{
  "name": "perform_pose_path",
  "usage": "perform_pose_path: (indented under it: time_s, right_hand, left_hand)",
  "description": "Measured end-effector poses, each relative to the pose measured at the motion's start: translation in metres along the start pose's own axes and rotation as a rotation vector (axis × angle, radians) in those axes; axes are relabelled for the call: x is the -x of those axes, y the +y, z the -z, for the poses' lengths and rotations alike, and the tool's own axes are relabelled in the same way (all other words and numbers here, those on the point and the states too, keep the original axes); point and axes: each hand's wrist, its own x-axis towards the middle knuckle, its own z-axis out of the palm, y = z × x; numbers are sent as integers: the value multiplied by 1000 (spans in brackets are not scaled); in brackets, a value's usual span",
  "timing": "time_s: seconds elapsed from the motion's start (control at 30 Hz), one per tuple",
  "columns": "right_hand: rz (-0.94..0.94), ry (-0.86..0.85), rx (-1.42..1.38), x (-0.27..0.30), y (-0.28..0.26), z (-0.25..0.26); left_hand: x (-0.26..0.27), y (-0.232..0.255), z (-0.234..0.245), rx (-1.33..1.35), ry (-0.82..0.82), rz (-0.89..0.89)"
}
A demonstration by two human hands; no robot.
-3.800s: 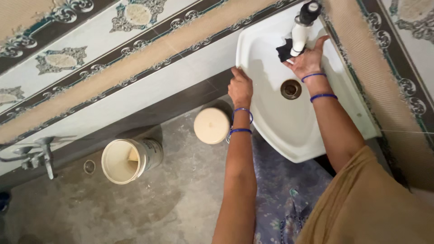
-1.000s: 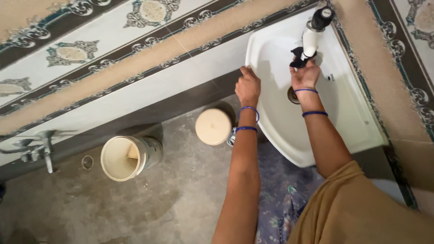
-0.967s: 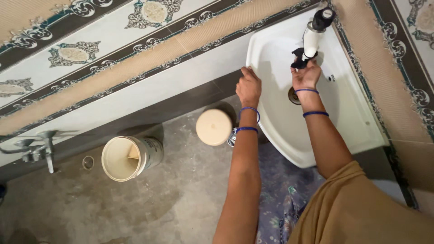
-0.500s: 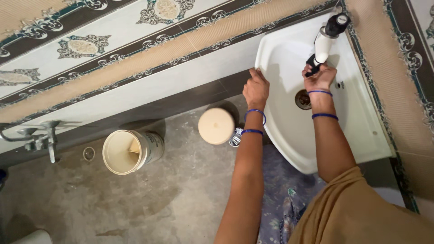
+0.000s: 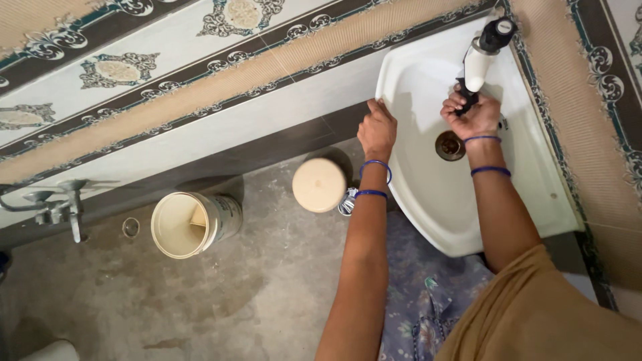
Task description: The person scrubs a white bathroom sink using a dark sponge. They wipe the basin, faucet, and surrounding surfaces repeatedly, rinsing the sponge under running water as needed.
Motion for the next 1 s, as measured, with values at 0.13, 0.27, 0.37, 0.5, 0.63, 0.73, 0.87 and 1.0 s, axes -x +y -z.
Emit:
perform_pose_path:
  time_s: [0.13, 0.27, 0.37, 0.5, 0.63, 0.73, 0.87, 1.0]
  right_hand:
    - [19, 211, 92, 17, 28, -10]
    - [618, 311, 861, 58, 56, -39]
    - [1081, 332, 1395, 78, 42, -74]
    - [1212, 212, 2043, 80, 22, -108]
    - [1202, -17, 2486, 70, 30, -104]
    - [1181, -11, 2714, 58, 30, -84]
    - [986, 53, 2922, 8, 5, -60]
    - [450, 217, 3342, -65, -6, -33]
  left_hand:
    - [-4, -2, -1, -19, -7, 3]
    - [-4, -3, -4, -29, 15, -17]
    - [-4, -2, -5, -18, 16, -18]
    - [-3, -2, -2, -7, 0, -16]
    - [-3, 1, 0, -11, 12, -8]
    - [-3, 0, 1, 9, -11, 7]
    - [-3, 2, 3, 2, -13, 18]
    - [-2, 1, 2, -15, -8, 24]
